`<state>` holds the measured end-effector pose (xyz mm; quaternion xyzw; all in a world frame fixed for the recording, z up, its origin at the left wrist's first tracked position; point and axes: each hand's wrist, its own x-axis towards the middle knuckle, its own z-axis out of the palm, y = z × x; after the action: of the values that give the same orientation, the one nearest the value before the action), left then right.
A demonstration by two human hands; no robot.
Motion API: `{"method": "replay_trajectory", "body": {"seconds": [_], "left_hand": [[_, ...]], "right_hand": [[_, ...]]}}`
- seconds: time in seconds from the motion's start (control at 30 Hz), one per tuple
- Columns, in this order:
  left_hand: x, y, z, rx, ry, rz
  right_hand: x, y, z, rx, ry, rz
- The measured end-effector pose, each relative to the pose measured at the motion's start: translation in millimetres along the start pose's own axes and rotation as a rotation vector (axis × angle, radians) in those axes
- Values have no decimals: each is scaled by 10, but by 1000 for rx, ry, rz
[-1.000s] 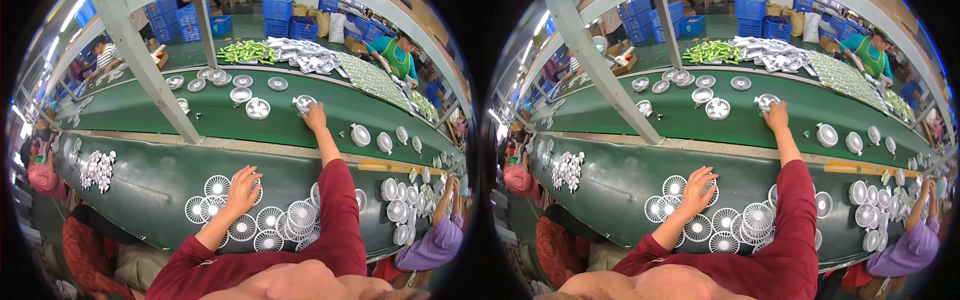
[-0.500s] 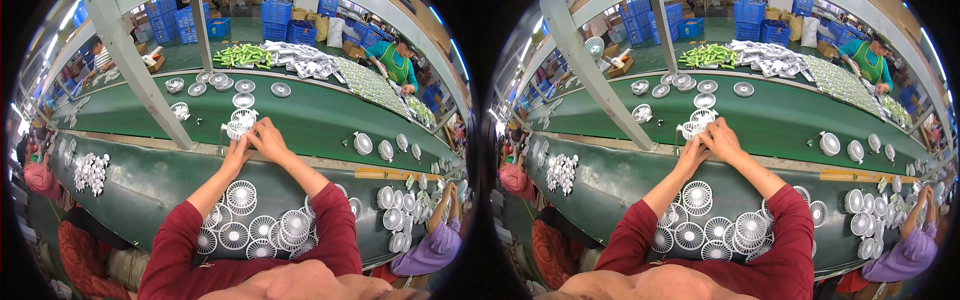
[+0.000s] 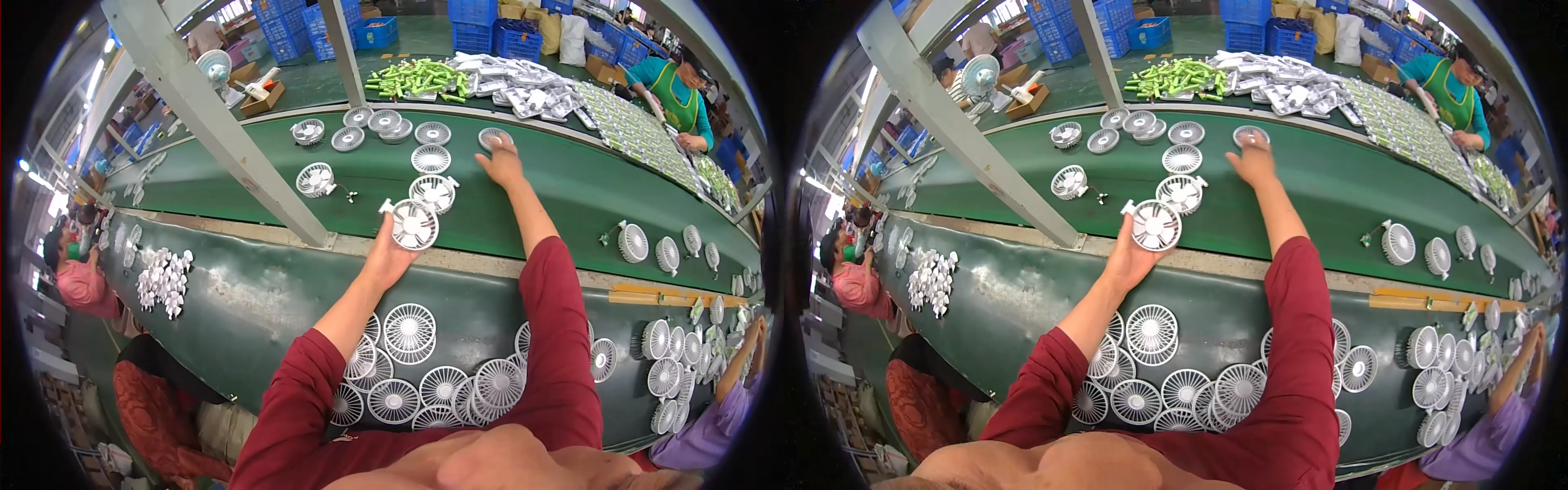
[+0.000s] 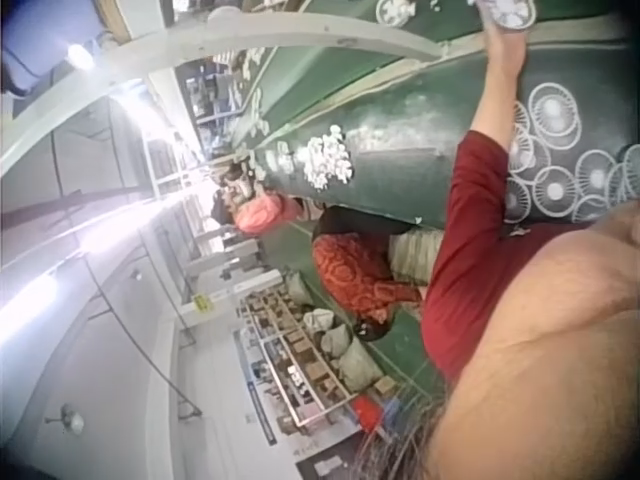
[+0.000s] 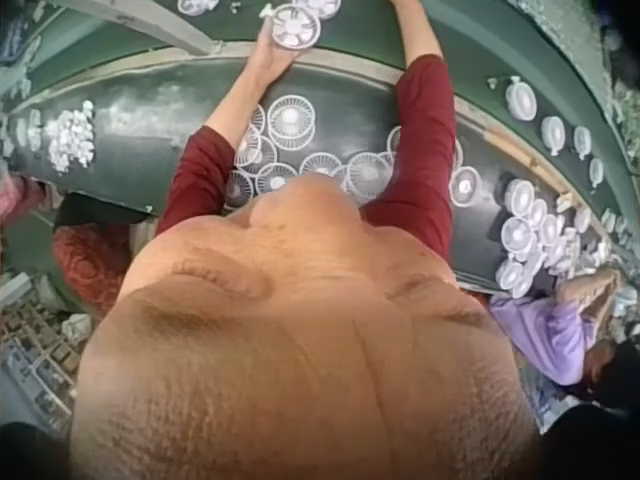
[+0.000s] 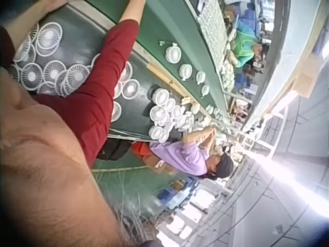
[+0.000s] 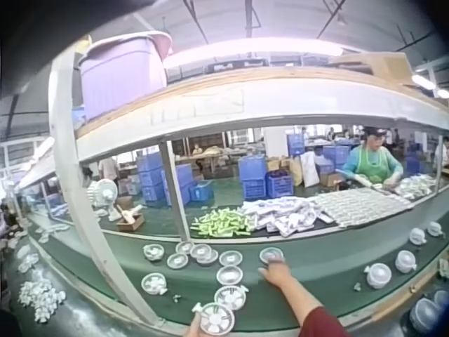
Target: The person assembles mini fans on an assembly line by taking fan motor units and grilles from a conveyor belt, snapping the grilles onto the fan housings by hand, and placing the assembled units back onto the conveyor.
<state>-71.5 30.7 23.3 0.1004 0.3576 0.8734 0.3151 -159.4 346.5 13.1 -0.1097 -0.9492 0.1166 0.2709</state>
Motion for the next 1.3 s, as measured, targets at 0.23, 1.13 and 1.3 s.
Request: {"method": "replay_trajectory", "body": {"seconds": [0.23, 1.13, 1.3], "left_hand": [[-31, 75, 15, 27, 40, -29], [-289, -79, 941, 307, 309, 373], [-299, -158, 1072, 714, 256, 659]], "right_hand": [[-138, -28, -30, 52, -14, -48], [-1584, -1447, -1180, 900, -182, -431], [-1605, -1489, -1225, 1189, -221, -231]]}}
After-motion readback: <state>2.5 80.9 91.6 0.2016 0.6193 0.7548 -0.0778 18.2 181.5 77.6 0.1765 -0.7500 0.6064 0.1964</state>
